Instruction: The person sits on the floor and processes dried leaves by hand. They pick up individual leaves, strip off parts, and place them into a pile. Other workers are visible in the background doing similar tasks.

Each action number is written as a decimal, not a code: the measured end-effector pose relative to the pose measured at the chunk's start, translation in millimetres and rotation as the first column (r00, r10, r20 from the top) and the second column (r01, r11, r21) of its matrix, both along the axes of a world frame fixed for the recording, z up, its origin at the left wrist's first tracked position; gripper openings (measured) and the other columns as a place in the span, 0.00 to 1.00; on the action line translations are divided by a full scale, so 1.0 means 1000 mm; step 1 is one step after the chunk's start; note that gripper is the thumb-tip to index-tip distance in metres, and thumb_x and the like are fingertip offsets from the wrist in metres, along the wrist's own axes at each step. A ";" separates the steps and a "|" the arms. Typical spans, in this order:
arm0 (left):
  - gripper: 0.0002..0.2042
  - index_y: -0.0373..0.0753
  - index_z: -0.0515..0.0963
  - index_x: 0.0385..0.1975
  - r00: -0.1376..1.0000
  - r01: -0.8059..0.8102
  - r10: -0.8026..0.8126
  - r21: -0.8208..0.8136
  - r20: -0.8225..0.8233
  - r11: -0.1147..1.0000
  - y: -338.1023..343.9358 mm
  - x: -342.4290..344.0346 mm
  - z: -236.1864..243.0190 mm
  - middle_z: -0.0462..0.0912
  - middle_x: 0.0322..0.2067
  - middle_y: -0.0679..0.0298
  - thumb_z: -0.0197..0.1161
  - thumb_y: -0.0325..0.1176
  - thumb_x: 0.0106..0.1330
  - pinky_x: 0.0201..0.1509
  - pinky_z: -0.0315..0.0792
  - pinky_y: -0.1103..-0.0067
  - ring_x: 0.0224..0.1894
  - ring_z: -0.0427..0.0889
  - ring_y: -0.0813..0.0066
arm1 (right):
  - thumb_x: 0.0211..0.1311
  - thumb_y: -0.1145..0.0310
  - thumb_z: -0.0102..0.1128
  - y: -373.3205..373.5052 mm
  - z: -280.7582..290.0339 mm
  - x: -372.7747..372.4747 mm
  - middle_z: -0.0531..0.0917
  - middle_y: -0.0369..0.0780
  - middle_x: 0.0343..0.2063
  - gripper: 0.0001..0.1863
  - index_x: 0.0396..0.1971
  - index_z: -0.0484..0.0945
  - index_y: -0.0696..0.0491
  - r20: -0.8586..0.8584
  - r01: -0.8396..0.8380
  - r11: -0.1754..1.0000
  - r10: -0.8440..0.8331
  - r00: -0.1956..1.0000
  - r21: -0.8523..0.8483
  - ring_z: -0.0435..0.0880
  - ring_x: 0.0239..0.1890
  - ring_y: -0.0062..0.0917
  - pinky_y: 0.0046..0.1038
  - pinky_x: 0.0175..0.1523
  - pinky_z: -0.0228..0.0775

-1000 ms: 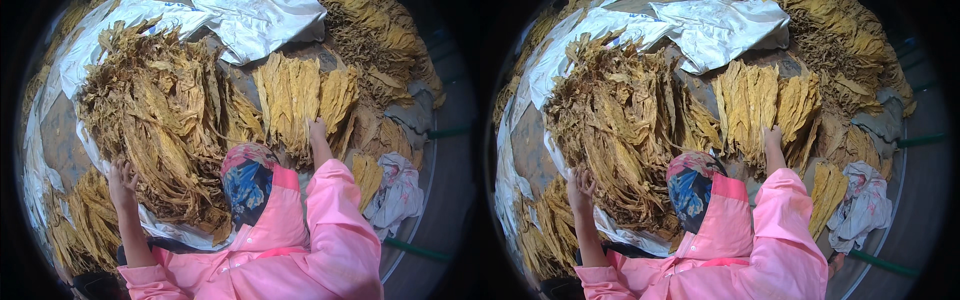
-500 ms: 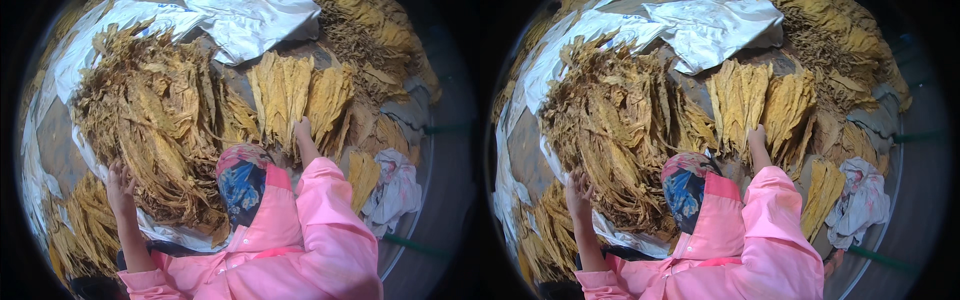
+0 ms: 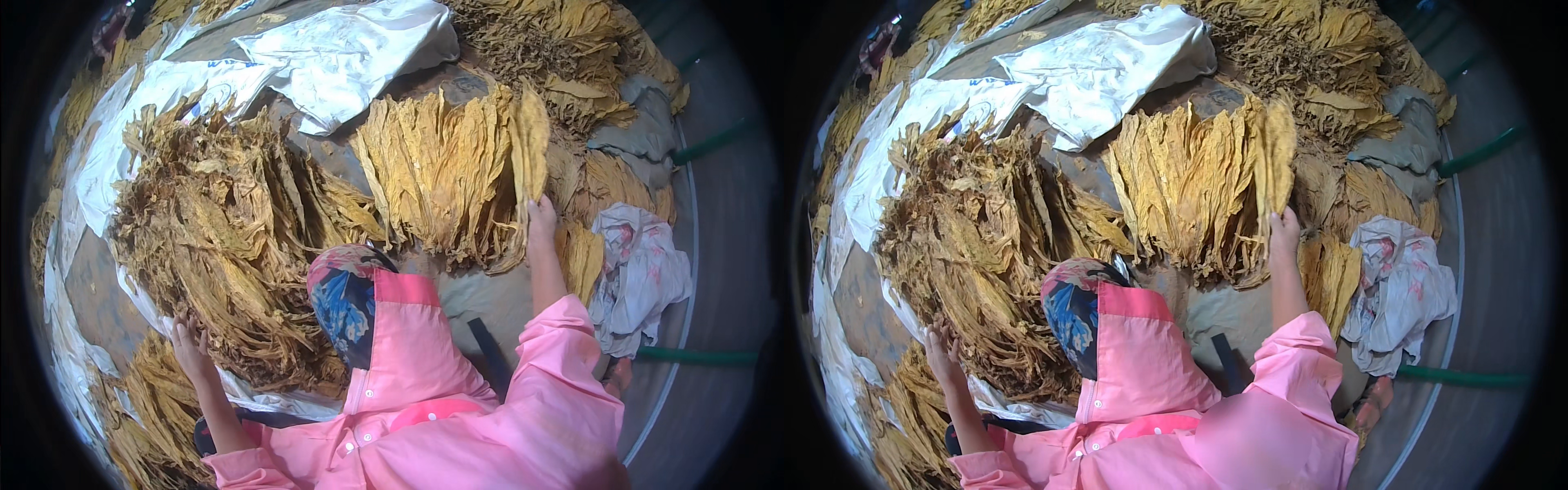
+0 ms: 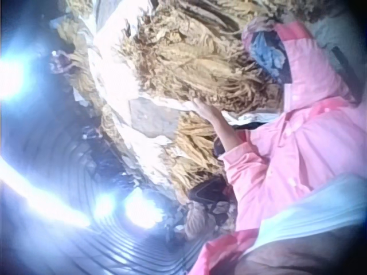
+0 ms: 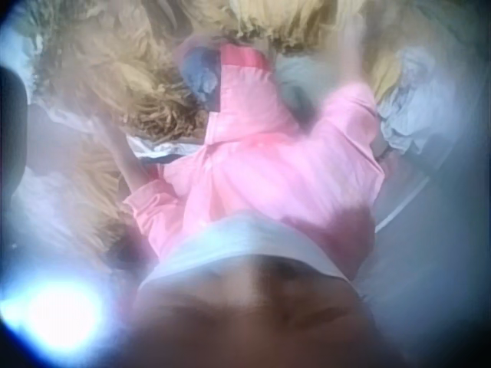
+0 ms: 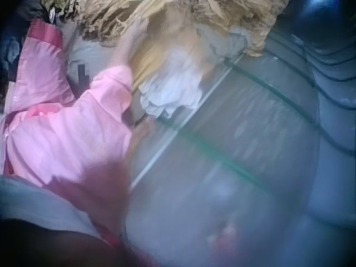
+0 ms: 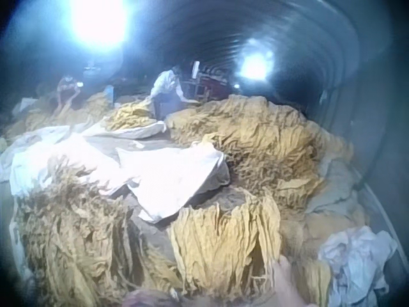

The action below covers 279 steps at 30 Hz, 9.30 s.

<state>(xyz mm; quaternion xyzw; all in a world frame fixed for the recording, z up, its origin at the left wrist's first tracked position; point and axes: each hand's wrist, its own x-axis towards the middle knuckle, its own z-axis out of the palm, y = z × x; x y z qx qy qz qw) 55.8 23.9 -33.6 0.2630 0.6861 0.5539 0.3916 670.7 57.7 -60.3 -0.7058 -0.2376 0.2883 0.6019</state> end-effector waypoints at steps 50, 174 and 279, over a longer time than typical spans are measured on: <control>0.19 0.37 0.63 0.51 0.981 0.020 -0.040 -0.102 -0.192 0.995 -0.022 0.042 0.007 0.69 0.49 0.61 0.43 0.42 0.67 0.47 0.68 0.77 0.50 0.70 0.72 | 0.54 0.45 0.47 0.147 -0.100 -0.035 0.42 0.51 0.62 0.45 0.62 0.33 0.50 0.295 -0.090 0.720 0.391 0.872 -0.688 0.46 0.63 0.47 0.46 0.64 0.37; 0.17 0.38 0.67 0.45 0.808 0.192 -0.187 0.050 0.558 0.980 -0.030 -0.011 -0.013 0.74 0.30 0.69 0.56 0.32 0.56 0.28 0.69 0.82 0.29 0.73 0.81 | 0.61 0.72 0.45 -0.015 0.021 -0.501 0.74 0.34 0.33 0.13 0.45 0.68 0.57 -0.411 -0.903 0.374 0.872 0.265 0.210 0.72 0.33 0.15 0.16 0.39 0.66; 0.28 0.27 0.57 0.51 0.876 -0.117 0.063 -0.086 -0.478 0.989 -0.039 -0.023 -0.051 0.64 0.47 0.46 0.53 0.27 0.47 0.56 0.57 0.70 0.50 0.65 0.55 | 0.55 0.65 0.49 0.041 -0.058 -0.451 0.75 0.51 0.37 0.20 0.45 0.68 0.61 0.447 -0.810 0.443 0.857 0.256 -0.385 0.73 0.42 0.40 0.34 0.50 0.62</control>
